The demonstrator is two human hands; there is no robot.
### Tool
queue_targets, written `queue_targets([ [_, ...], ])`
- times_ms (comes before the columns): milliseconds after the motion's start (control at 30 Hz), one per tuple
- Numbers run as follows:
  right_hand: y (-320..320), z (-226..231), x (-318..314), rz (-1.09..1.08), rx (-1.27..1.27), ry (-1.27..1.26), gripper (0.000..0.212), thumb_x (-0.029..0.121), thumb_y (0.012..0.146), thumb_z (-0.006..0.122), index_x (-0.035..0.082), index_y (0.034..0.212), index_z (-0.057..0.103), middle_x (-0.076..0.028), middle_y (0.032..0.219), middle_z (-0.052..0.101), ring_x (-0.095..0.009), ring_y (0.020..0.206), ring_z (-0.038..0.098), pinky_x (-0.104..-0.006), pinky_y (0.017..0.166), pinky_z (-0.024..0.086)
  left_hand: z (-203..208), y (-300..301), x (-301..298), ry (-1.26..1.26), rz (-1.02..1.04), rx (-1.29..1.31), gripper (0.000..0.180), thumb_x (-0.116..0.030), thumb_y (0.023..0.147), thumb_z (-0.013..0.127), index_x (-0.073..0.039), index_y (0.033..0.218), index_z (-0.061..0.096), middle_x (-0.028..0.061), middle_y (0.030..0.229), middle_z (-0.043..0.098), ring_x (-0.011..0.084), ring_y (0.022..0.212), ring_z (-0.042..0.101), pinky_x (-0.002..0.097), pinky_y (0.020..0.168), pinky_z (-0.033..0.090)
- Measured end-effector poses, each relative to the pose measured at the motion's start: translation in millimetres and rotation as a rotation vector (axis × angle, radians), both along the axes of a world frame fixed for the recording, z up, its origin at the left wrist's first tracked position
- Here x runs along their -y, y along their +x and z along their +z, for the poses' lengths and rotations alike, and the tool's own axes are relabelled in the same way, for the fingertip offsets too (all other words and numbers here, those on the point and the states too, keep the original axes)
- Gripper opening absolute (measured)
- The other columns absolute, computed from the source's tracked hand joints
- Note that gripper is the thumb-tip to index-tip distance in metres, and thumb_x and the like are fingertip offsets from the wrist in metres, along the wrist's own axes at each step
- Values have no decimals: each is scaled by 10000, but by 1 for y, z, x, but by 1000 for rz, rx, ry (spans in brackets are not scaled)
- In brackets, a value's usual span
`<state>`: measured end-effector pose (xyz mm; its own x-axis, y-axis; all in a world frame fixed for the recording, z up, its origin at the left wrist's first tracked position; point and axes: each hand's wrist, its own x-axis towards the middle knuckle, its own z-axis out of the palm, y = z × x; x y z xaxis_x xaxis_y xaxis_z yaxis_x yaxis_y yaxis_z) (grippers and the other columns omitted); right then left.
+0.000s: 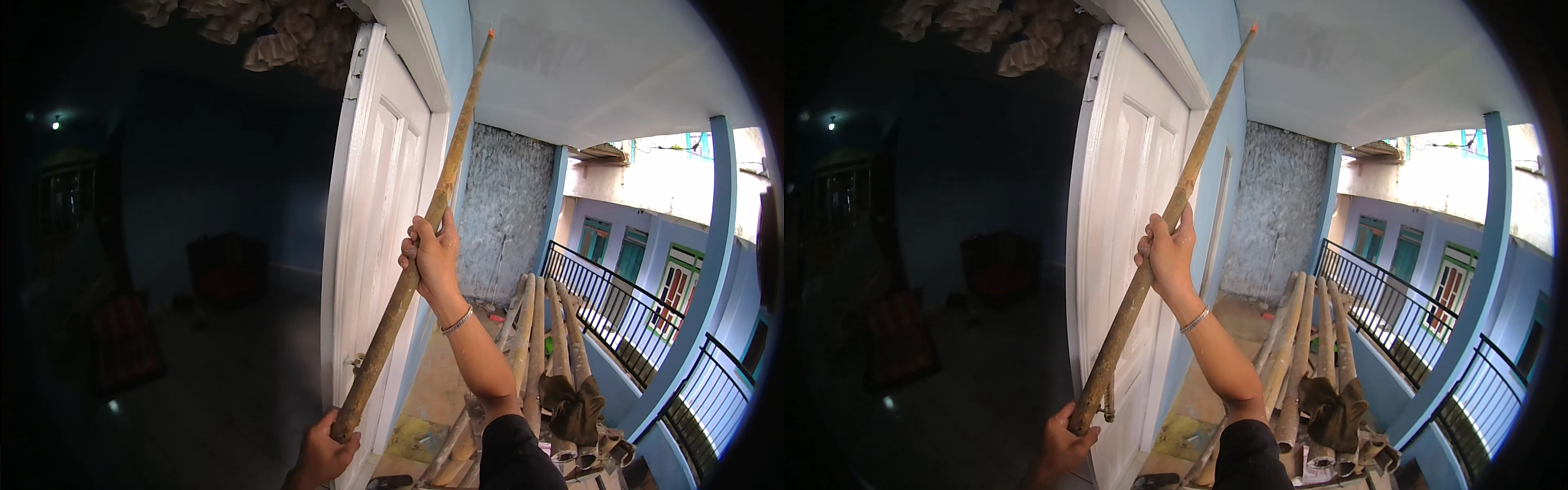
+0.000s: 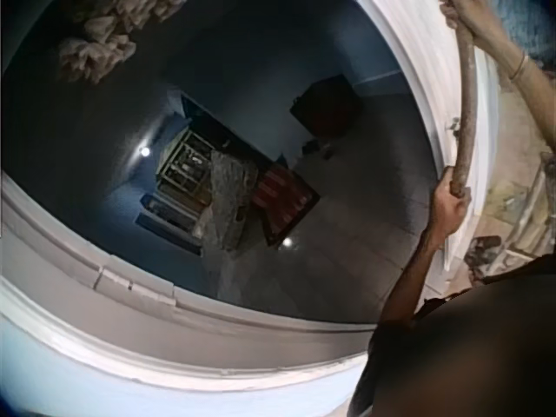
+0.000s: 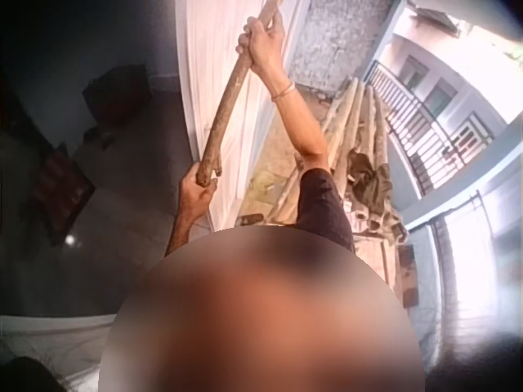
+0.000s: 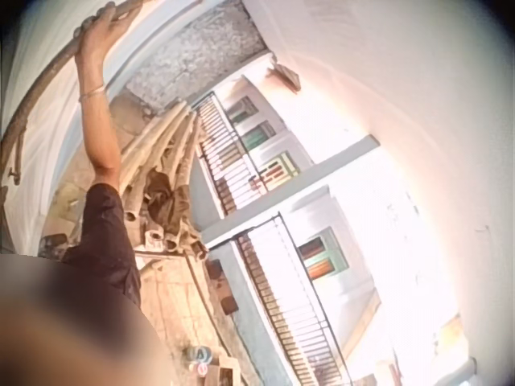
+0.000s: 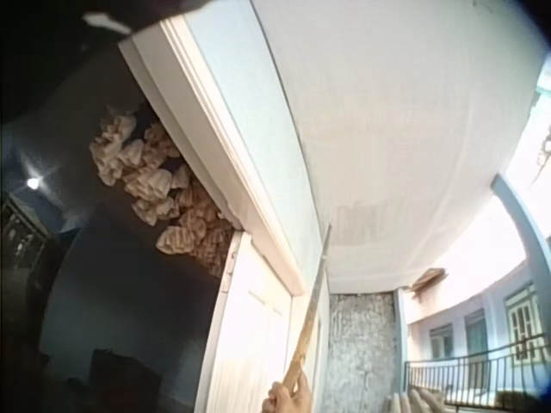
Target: The person uses a long bamboo pole with a roller to paint the ceiling of a balcony. They repeatedly dip the roller into a paint container and apply paint in long strokes across the ceiling surface.
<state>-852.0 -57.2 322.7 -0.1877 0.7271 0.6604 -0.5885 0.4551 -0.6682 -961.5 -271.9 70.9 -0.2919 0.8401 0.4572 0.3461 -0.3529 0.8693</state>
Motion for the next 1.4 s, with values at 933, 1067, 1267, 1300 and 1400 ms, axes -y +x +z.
queue_targets([
  [933, -32, -19, 47, 7, -28, 20, 415, 59, 985, 519, 134, 1353, 342, -21, 760, 459, -93, 505, 453, -276, 415, 445, -12, -25, 41, 152, 97, -55, 275, -89, 805, 751, 15, 1008, 597, 70, 731, 569, 126, 670, 507, 322, 617, 471],
  [1067, -16, 23, -2, 31, -30, -15, 367, 41, 973, 526, 131, 1281, 348, -41, 783, 479, -106, 518, 470, -289, 423, 437, 31, -18, 4, 12, 144, -255, 210, -110, 830, 720, -3, 967, 602, 154, 736, 657, 271, 674, 684, 376, 661, 527],
  [1267, 14, 35, -43, 21, -82, -8, 183, 169, 1031, 535, 118, 1127, 388, -30, 816, 495, -98, 528, 469, -266, 423, 434, 13, 6, -15, 57, 38, -109, 243, -132, 811, 715, -13, 984, 594, 165, 717, 660, 326, 723, 711, 384, 674, 534],
  [1300, 20, 40, -45, -8, -89, -1, 172, 191, 1045, 525, 119, 1128, 393, -28, 818, 493, -95, 530, 469, -263, 422, 433, 5, 11, -12, -73, 34, -64, 274, -131, 807, 716, -3, 1015, 591, 171, 724, 662, 330, 719, 716, 388, 668, 536],
  [1400, 33, 42, -40, -81, -59, 24, 132, 247, 1081, 492, 133, 1102, 428, -6, 795, 482, -75, 523, 451, -231, 394, 410, -15, 24, 0, -68, -5, -68, 357, -94, 842, 716, 25, 1167, 627, 164, 818, 646, 219, 722, 597, 379, 685, 513],
])
